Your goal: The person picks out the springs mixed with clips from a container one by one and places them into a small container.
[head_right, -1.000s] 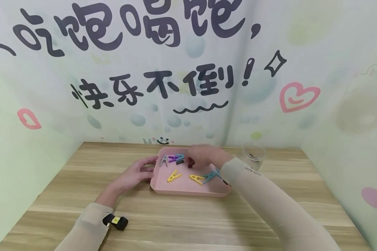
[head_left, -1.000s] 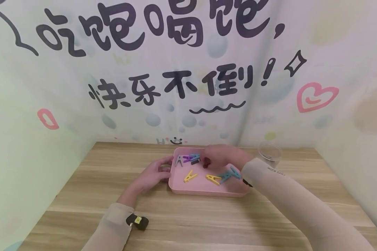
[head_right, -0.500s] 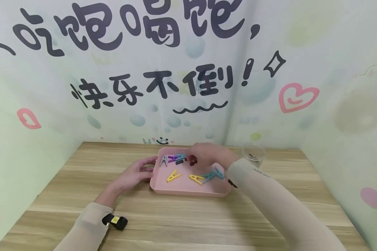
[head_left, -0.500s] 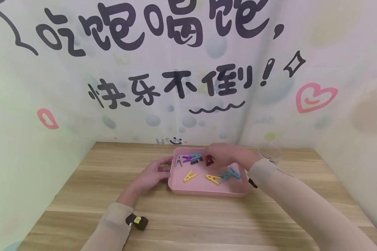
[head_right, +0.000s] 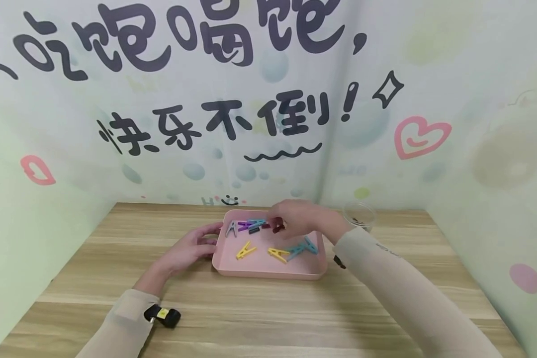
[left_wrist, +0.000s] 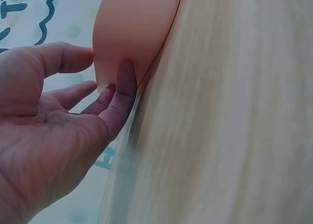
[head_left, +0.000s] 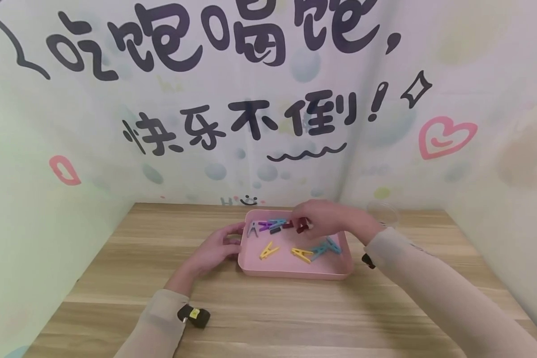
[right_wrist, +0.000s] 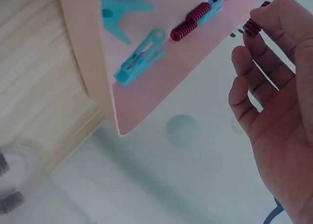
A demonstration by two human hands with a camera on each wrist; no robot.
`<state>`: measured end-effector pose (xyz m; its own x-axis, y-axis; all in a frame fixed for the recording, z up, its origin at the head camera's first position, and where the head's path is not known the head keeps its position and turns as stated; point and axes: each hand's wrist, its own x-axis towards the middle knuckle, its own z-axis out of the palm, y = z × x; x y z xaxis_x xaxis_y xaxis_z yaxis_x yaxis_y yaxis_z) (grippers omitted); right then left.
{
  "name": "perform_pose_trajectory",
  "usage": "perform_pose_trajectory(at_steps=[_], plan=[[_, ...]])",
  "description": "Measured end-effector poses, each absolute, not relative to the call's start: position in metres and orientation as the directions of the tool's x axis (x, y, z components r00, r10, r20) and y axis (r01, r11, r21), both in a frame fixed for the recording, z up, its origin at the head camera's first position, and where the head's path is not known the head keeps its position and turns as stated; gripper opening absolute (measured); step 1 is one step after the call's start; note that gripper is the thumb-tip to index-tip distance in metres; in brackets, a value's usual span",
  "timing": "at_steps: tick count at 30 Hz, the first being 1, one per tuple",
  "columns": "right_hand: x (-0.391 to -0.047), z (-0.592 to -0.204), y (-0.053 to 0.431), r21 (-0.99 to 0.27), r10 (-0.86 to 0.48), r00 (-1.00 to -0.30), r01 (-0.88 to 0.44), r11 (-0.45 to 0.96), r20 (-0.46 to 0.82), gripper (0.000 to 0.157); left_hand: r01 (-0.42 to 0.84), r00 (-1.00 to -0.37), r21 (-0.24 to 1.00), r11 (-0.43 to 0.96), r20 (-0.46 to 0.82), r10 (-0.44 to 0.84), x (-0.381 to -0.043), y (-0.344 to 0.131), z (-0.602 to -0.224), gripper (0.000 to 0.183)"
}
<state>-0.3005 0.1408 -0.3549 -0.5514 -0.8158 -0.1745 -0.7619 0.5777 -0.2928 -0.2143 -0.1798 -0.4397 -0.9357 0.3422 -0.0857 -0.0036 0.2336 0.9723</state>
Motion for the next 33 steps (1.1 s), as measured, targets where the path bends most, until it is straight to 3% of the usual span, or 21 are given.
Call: perform_pose_trajectory(at_steps=[18, 27, 33], plan=[[-0.297, -0.347, 0.177, -0.277, -0.812, -0.579, -0.771, 0.573, -0.066, 0.021, -0.004, -0.937, 0.967, 0.254, -0.093, 0.338, -0.215, -0.180, -0.440, 0.067], [-0.297, -0.344, 0.200, -0.275, -0.782, -0.623, -0.748, 0.604, -0.023, 0.019, -0.007, -0.940, 0.966, 0.258, -0.094, 0.327, -0.215, -0.180, -0.441, 0.067], [-0.295, -0.341, 0.217, -0.292, -0.788, -0.616, -0.756, 0.585, 0.016, 0.015, -0.011, -0.942, 0.968, 0.252, -0.095, 0.322, -0.215, -0.179, -0.441, 0.067]])
